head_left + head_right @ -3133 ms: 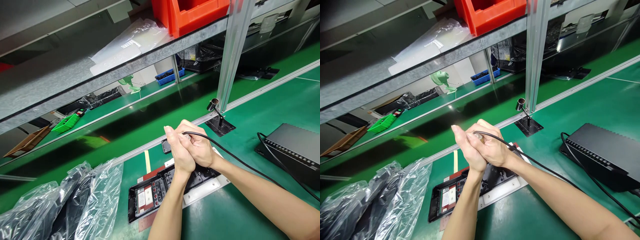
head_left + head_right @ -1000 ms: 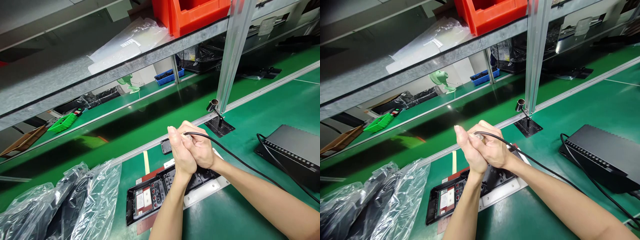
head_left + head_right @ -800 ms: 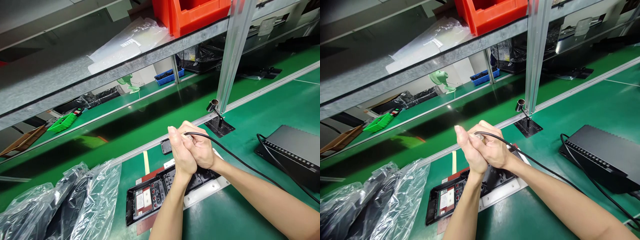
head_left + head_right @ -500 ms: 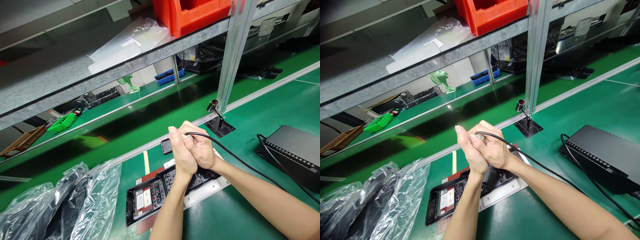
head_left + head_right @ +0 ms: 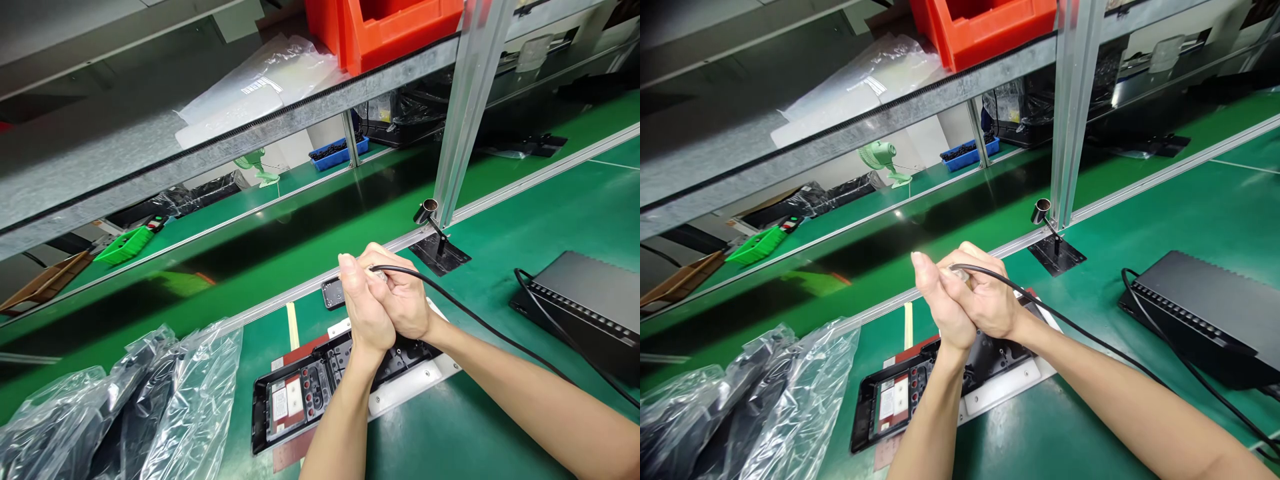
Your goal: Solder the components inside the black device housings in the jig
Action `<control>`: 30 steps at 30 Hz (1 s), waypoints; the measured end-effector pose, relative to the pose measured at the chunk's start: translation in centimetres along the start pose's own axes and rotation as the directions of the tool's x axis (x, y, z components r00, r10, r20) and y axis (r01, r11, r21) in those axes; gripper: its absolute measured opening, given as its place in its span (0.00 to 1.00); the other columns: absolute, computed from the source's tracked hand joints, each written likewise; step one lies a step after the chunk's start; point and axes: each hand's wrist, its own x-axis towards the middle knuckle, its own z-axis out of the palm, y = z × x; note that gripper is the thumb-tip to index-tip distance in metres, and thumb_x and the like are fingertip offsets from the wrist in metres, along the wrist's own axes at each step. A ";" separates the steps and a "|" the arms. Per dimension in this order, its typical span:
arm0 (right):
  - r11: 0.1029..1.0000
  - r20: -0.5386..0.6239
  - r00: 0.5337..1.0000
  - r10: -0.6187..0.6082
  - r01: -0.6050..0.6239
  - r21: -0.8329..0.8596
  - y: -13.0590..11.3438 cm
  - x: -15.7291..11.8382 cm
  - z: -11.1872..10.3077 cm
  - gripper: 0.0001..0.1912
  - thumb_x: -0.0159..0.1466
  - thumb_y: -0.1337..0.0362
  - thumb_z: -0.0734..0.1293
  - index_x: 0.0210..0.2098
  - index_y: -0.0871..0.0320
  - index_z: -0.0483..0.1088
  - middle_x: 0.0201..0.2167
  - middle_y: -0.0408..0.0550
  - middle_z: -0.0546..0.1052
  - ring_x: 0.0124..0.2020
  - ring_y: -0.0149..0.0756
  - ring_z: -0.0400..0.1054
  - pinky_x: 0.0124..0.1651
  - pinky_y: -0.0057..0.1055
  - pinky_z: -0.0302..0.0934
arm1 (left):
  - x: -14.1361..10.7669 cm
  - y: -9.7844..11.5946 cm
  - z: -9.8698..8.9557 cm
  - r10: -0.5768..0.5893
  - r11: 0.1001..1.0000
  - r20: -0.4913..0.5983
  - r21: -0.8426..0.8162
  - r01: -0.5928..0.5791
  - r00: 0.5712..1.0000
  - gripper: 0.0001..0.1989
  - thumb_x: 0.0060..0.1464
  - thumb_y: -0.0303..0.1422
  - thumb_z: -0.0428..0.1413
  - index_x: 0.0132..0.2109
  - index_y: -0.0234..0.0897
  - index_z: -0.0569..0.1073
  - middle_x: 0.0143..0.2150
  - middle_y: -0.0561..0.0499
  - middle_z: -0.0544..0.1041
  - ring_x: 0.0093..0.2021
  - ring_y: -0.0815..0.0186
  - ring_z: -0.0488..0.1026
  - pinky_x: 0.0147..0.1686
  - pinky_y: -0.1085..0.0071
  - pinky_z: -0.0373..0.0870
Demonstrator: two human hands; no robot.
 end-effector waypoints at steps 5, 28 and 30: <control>1.000 0.018 1.000 0.014 -0.014 0.003 0.1 -0.1 0.0 0.17 0.76 0.54 0.62 0.37 0.54 0.77 0.32 0.47 0.75 0.35 0.38 0.65 0.38 0.38 0.59 | -0.1 0.0 0.0 -0.013 0.990 0.035 -0.143 0.018 0.999 0.37 0.74 0.51 0.33 0.25 0.39 0.72 0.26 0.48 0.71 0.30 0.61 0.70 0.39 0.61 0.72; 0.999 0.006 0.999 0.049 -0.049 0.010 0.1 -0.2 -0.1 0.16 0.75 0.53 0.63 0.36 0.52 0.76 0.32 0.47 0.73 0.34 0.39 0.66 0.37 0.40 0.61 | -0.2 0.0 -0.1 -0.036 0.997 -0.027 -0.064 0.034 0.999 0.31 0.73 0.53 0.35 0.24 0.42 0.56 0.23 0.53 0.58 0.25 0.65 0.61 0.37 0.64 0.72; 0.999 0.008 0.999 0.043 -0.043 0.012 0.1 -0.3 0.0 0.16 0.75 0.54 0.63 0.37 0.53 0.76 0.32 0.47 0.73 0.34 0.39 0.65 0.37 0.40 0.60 | -0.2 0.0 -0.1 -0.025 0.997 -0.026 -0.072 0.023 0.999 0.32 0.73 0.53 0.36 0.24 0.42 0.59 0.23 0.53 0.59 0.26 0.65 0.62 0.37 0.64 0.72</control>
